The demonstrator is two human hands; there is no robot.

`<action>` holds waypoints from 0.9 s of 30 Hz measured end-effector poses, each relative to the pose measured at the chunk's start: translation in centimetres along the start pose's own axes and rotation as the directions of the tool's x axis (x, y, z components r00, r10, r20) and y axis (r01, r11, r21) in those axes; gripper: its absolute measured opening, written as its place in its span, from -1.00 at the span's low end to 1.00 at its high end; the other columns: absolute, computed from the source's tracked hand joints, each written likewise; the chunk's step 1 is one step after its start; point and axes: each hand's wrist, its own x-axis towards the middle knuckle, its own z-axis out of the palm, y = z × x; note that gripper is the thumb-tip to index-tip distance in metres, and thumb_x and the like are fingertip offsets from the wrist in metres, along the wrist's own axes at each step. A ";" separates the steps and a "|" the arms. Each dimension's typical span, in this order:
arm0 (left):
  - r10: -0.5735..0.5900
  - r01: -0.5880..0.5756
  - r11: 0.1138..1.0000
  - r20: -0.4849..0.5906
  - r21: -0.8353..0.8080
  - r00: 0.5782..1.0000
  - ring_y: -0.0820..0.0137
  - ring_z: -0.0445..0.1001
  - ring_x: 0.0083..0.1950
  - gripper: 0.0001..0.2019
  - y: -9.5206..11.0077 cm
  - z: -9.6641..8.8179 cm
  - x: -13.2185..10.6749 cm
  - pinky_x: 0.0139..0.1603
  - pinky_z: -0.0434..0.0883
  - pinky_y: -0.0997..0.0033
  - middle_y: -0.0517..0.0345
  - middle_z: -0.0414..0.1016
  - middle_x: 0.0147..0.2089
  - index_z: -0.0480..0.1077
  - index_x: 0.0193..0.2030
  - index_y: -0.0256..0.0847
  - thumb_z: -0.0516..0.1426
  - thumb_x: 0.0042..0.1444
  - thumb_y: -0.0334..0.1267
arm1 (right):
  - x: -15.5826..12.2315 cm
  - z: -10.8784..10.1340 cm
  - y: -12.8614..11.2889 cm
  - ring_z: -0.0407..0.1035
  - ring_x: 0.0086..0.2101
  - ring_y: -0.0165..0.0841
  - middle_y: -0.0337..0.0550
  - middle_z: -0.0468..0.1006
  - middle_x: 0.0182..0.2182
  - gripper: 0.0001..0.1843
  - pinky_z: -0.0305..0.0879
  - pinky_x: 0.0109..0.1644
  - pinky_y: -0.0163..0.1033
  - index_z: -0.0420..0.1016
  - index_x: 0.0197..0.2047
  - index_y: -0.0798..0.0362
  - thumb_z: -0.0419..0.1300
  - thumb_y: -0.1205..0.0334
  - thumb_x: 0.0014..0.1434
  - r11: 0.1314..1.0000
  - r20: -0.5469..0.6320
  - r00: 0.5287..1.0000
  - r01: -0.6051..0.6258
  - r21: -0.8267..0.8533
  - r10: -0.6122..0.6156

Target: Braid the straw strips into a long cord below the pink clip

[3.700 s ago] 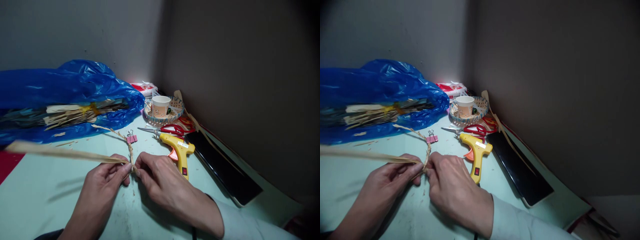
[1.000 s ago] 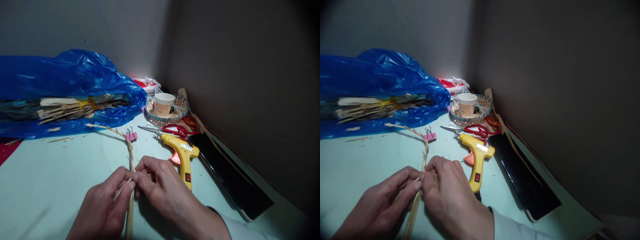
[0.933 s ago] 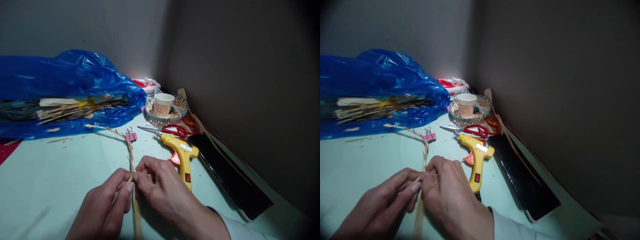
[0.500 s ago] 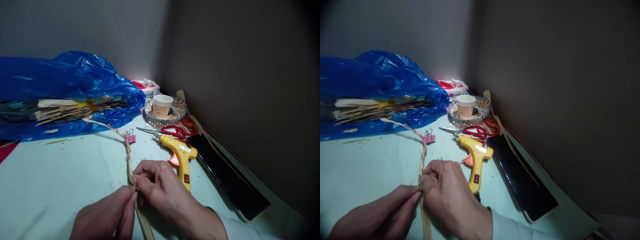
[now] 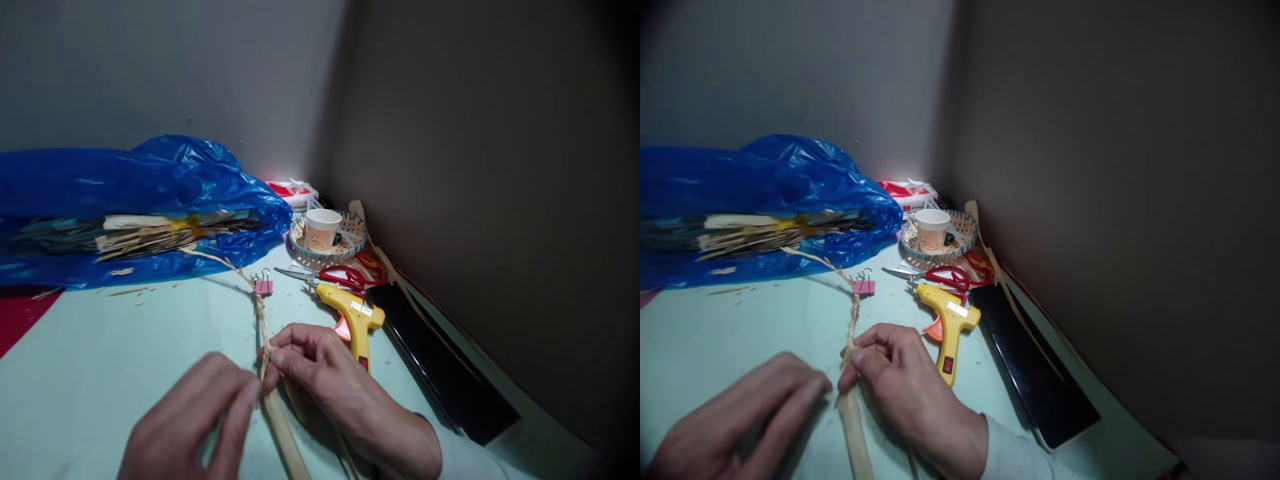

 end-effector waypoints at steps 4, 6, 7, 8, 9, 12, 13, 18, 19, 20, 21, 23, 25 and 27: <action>-0.519 0.630 0.666 0.357 -0.400 0.776 0.38 0.49 -0.19 -0.77 0.0 -0.3 2.1 -0.12 0.43 0.48 0.22 0.51 -0.25 0.39 -0.14 -0.10 0.17 0.16 -0.05 | -0.3 0.2 0.0 0.16 -0.52 -0.51 -0.24 0.46 -0.49 -0.84 0.07 -0.41 -0.39 0.44 -0.31 0.15 0.12 0.28 0.27 0.999 0.018 1.000 0.011 -0.033 -0.010; -0.460 0.719 0.460 0.552 -0.521 0.695 0.40 0.48 -0.28 -0.76 -0.2 0.0 3.0 -0.19 0.45 0.47 0.24 0.48 -0.37 0.41 -0.18 -0.16 0.22 0.11 -0.07 | -0.4 0.3 0.1 0.24 -0.48 -0.47 -0.23 0.45 -0.47 -0.85 0.14 -0.38 -0.36 0.42 -0.27 0.13 0.09 0.26 0.30 0.998 0.038 0.999 0.020 -0.060 -0.018; -0.429 0.737 0.394 0.599 -0.549 0.676 0.45 0.45 -0.39 -0.77 -0.4 0.2 3.2 -0.31 0.43 0.51 0.27 0.45 -0.45 0.43 -0.24 -0.19 0.24 0.09 -0.08 | -0.4 0.3 0.2 0.28 -0.44 -0.44 -0.22 0.45 -0.46 -0.85 0.18 -0.34 -0.34 0.41 -0.25 0.12 0.07 0.25 0.31 0.995 0.044 0.999 0.035 -0.092 -0.031; -0.423 0.747 0.348 0.617 -0.566 0.664 0.51 0.38 -0.49 -0.77 -0.5 0.3 3.4 -0.45 0.37 0.56 0.30 0.42 -0.51 0.43 -0.28 -0.21 0.26 0.07 -0.08 | -0.5 0.3 0.3 0.32 -0.41 -0.41 -0.21 0.45 -0.46 -0.84 0.21 -0.29 -0.31 0.40 -0.25 0.11 0.05 0.25 0.32 0.989 0.046 0.998 0.058 -0.139 -0.052; -0.426 0.754 0.320 0.624 -0.574 0.655 0.57 0.29 -0.59 -0.74 -0.7 0.5 3.4 -0.57 0.27 0.61 0.31 0.40 -0.55 0.44 -0.32 -0.23 0.28 0.03 -0.07 | -0.5 0.2 0.4 0.34 -0.38 -0.38 -0.19 0.46 -0.44 -0.83 0.23 -0.24 -0.28 0.39 -0.24 0.10 0.03 0.24 0.34 0.975 0.046 0.996 0.089 -0.203 -0.081; -0.461 0.765 0.279 0.618 -0.580 0.637 0.69 0.04 -0.70 -0.68 -1.0 0.7 3.3 -0.71 -0.03 0.66 0.28 0.42 -0.59 0.44 -0.35 -0.26 0.34 -0.09 -0.06 | -0.7 0.1 0.5 0.35 -0.31 -0.34 -0.16 0.49 -0.40 -0.80 0.22 -0.15 -0.22 0.38 -0.23 0.09 -0.01 0.22 0.37 0.898 0.044 0.987 0.158 -0.412 -0.153; -0.472 0.767 0.268 0.615 -0.583 0.632 0.70 0.00 -0.71 -0.66 -1.0 0.7 3.2 -0.72 -0.08 0.65 0.26 0.43 -0.60 0.45 -0.34 -0.27 0.35 -0.12 -0.06 | -0.8 0.1 0.5 0.35 -0.32 -0.33 -0.16 0.50 -0.40 -0.80 0.22 -0.15 -0.21 0.36 -0.21 0.09 -0.03 0.21 0.38 0.874 0.046 0.986 0.162 -0.458 -0.158; -0.554 0.777 0.258 0.571 -0.574 0.606 0.72 -0.04 -0.73 -0.66 -0.4 0.4 3.2 -0.72 -0.11 0.64 0.30 0.37 -0.64 0.44 -0.36 -0.28 0.37 -0.18 -0.10 | -1.3 0.3 0.6 0.32 -0.39 -0.34 -0.20 0.48 -0.44 -0.87 0.20 -0.25 -0.22 0.22 -0.09 0.08 -0.05 0.23 0.37 0.807 0.038 0.987 0.151 -0.571 -0.158; -0.566 0.779 0.259 0.563 -0.572 0.602 0.73 -0.05 -0.73 -0.68 -0.2 0.4 3.2 -0.72 -0.12 0.65 0.32 0.34 -0.65 0.43 -0.40 -0.28 0.37 -0.18 -0.10 | -1.4 0.3 0.6 0.32 -0.38 -0.33 -0.19 0.49 -0.43 -0.89 0.20 -0.26 -0.22 0.21 -0.11 0.08 -0.05 0.24 0.37 0.793 0.038 0.987 0.150 -0.591 -0.158; -0.573 0.781 0.258 0.560 -0.569 0.598 0.74 -0.06 -0.74 -0.69 -0.1 0.3 3.3 -0.73 -0.13 0.66 0.34 0.32 -0.66 0.42 -0.44 -0.28 0.36 -0.19 -0.11 | -1.5 0.3 0.5 0.32 -0.37 -0.33 -0.17 0.49 -0.42 -0.90 0.19 -0.26 -0.22 0.21 -0.15 0.07 -0.06 0.24 0.37 0.780 0.037 0.987 0.144 -0.609 -0.154; -0.576 0.782 0.258 0.559 -0.567 0.596 0.75 -0.08 -0.74 -0.69 0.1 0.3 3.3 -0.74 -0.15 0.67 0.37 0.30 -0.67 0.40 -0.46 -0.28 0.36 -0.19 -0.11 | -1.5 0.3 0.5 0.32 -0.36 -0.32 -0.16 0.50 -0.40 -0.90 0.19 -0.26 -0.22 0.22 -0.18 0.06 -0.06 0.24 0.37 0.770 0.032 0.989 0.132 -0.624 -0.144; -0.578 0.782 0.256 0.558 -0.568 0.595 0.76 -0.12 -0.74 -0.71 0.2 0.3 3.4 -0.75 -0.17 0.68 0.40 0.28 -0.67 0.38 -0.46 -0.26 0.34 -0.15 -0.11 | -1.6 0.3 0.3 0.33 -0.33 -0.30 -0.14 0.52 -0.38 -0.88 0.19 -0.25 -0.23 0.23 -0.21 0.05 -0.05 0.24 0.37 0.759 0.016 0.993 0.097 -0.644 -0.113; -0.570 0.780 0.265 0.560 -0.567 0.602 0.76 -0.13 -0.74 -0.71 0.2 0.4 3.3 -0.74 -0.19 0.68 0.42 0.28 -0.66 0.36 -0.45 -0.24 0.31 -0.11 -0.10 | -1.5 0.3 0.1 0.34 -0.33 -0.30 -0.14 0.52 -0.38 -0.88 0.20 -0.26 -0.24 0.25 -0.22 0.05 -0.04 0.26 0.37 0.751 0.011 0.995 0.080 -0.656 -0.097; -0.552 0.770 0.319 0.553 -0.553 0.625 0.75 -0.11 -0.74 -0.72 0.2 0.4 3.2 -0.73 -0.21 0.66 0.36 0.34 -0.63 0.34 -0.46 -0.24 0.26 -0.04 -0.07 | -1.5 0.3 -0.1 0.35 -0.32 -0.31 -0.15 0.53 -0.39 -0.88 0.19 -0.26 -0.25 0.27 -0.22 0.04 -0.02 0.27 0.37 0.743 0.015 0.995 0.082 -0.664 -0.096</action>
